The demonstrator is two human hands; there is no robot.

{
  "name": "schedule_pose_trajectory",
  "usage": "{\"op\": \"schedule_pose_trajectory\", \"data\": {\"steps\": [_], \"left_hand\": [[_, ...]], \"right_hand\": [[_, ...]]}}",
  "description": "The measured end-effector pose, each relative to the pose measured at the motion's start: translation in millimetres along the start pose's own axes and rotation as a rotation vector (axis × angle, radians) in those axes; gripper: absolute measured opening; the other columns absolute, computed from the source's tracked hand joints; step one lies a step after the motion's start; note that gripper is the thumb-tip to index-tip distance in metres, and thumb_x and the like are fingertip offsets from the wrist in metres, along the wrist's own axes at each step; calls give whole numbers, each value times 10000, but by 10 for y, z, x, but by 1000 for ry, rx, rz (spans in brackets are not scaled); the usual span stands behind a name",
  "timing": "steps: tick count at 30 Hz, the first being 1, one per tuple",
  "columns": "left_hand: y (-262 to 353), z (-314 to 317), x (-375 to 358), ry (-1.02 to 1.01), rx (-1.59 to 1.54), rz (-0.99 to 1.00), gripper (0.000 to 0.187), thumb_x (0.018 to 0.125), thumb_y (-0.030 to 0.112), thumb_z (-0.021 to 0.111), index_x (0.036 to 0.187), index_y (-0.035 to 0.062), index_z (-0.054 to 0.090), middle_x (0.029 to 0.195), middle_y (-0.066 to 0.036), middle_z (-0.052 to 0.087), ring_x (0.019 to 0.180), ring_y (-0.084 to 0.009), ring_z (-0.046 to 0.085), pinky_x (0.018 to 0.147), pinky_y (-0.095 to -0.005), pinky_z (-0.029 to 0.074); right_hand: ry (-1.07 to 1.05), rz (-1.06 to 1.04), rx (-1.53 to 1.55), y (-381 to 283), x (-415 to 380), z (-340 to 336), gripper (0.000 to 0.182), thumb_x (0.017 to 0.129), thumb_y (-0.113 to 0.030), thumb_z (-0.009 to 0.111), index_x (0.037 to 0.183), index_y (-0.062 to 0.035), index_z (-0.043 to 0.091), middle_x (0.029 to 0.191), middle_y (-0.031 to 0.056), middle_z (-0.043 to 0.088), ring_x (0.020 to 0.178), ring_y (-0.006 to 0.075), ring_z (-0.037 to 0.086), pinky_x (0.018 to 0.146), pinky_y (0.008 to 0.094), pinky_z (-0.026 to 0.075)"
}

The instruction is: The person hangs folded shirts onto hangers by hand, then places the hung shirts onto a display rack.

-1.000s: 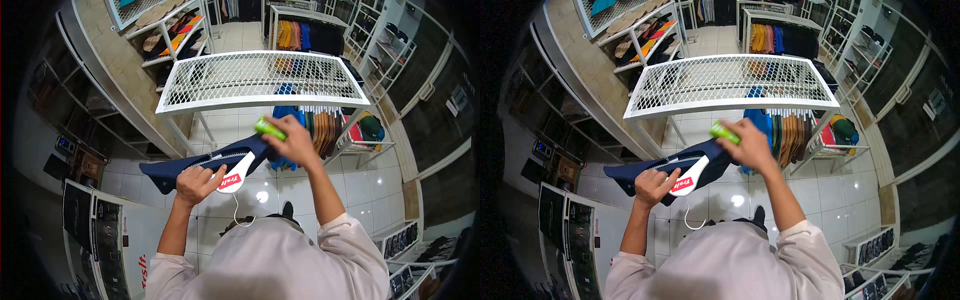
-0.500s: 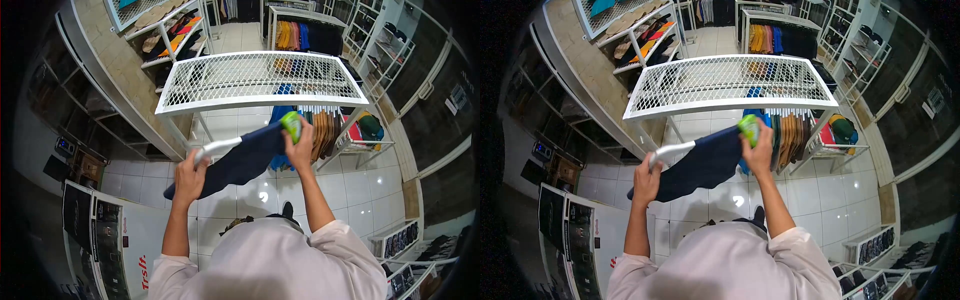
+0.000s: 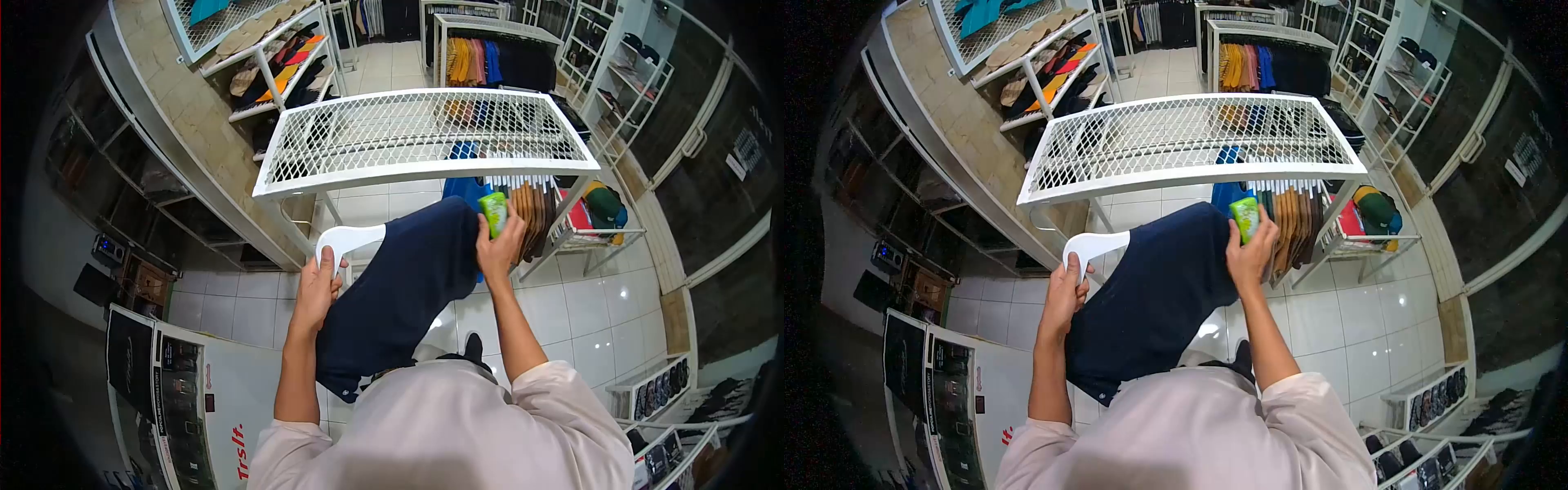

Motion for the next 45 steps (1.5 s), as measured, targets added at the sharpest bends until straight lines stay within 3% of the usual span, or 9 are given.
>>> {"op": "schedule_pose_trajectory", "data": {"steps": [8,11,13,20,25,31,35,41,45], "left_hand": [[-14,227,31,-40,49,-19,576,1053,609,423,980,70,615,624,70,391,520,-33,303,478,-222,251],[-65,163,110,-14,57,1,578,1054,604,427,968,66,620,624,66,396,524,-35,310,480,-230,255],[-74,173,147,-2,59,28,583,1055,602,428,962,62,623,624,63,400,526,-35,311,481,-233,255],[-33,587,244,-26,94,68,557,1071,546,441,971,36,644,622,54,413,531,-37,337,486,-248,263],[-50,559,297,96,155,105,518,1086,488,453,955,23,641,610,45,400,547,-53,343,506,-268,278],[-359,924,549,-60,65,27,233,1040,210,539,1147,14,604,814,-8,566,675,-83,491,615,-251,400],[-777,1322,778,-208,-142,-54,392,953,43,545,1343,7,529,1029,-76,655,811,-141,621,761,-277,506],[-1357,1753,1246,-196,-121,-154,524,892,-64,646,1397,-30,513,1163,-106,658,1003,-170,664,892,-297,523],[-1525,2018,1521,-169,-115,-130,477,886,-22,699,1349,-35,583,1057,-43,695,933,-117,636,859,-263,506]], "right_hand": [[-244,-455,131,-583,-322,156,772,738,-86,787,1433,-4,460,1223,238,518,1134,421,534,997,470,446],[-80,65,16,215,-33,140,635,909,-201,740,1428,24,453,1249,246,508,1134,426,535,982,461,443],[-53,83,-43,310,89,-23,577,973,-246,687,1415,43,457,1255,249,508,1141,429,531,979,458,439],[-345,-343,134,-122,-54,108,753,774,-128,807,1441,-27,473,1221,241,529,1132,441,539,1005,470,457],[-93,133,-209,1130,817,-55,679,931,-315,677,1478,4,430,1184,257,524,1111,441,538,996,467,446],[-95,103,-317,1695,2085,5,788,896,-344,648,1515,54,366,1233,307,510,1162,468,525,1043,481,416],[-219,34,-473,2052,2530,282,763,905,-350,652,1510,35,389,1263,319,541,1189,455,540,1052,495,416],[-180,-117,-650,1888,2404,229,668,915,-335,667,1480,-38,470,1321,250,557,1194,407,560,1016,579,403],[-11,-176,-204,1095,1389,-142,440,919,-165,671,1319,-4,583,1202,214,580,1071,382,576,918,469,454]]}}
Point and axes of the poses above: each hand's wrist, its own x-axis towards the middle knuckle, its own z-axis out of the palm, y = z × x, the point moved 7 cm from there along x, towards the middle knuckle
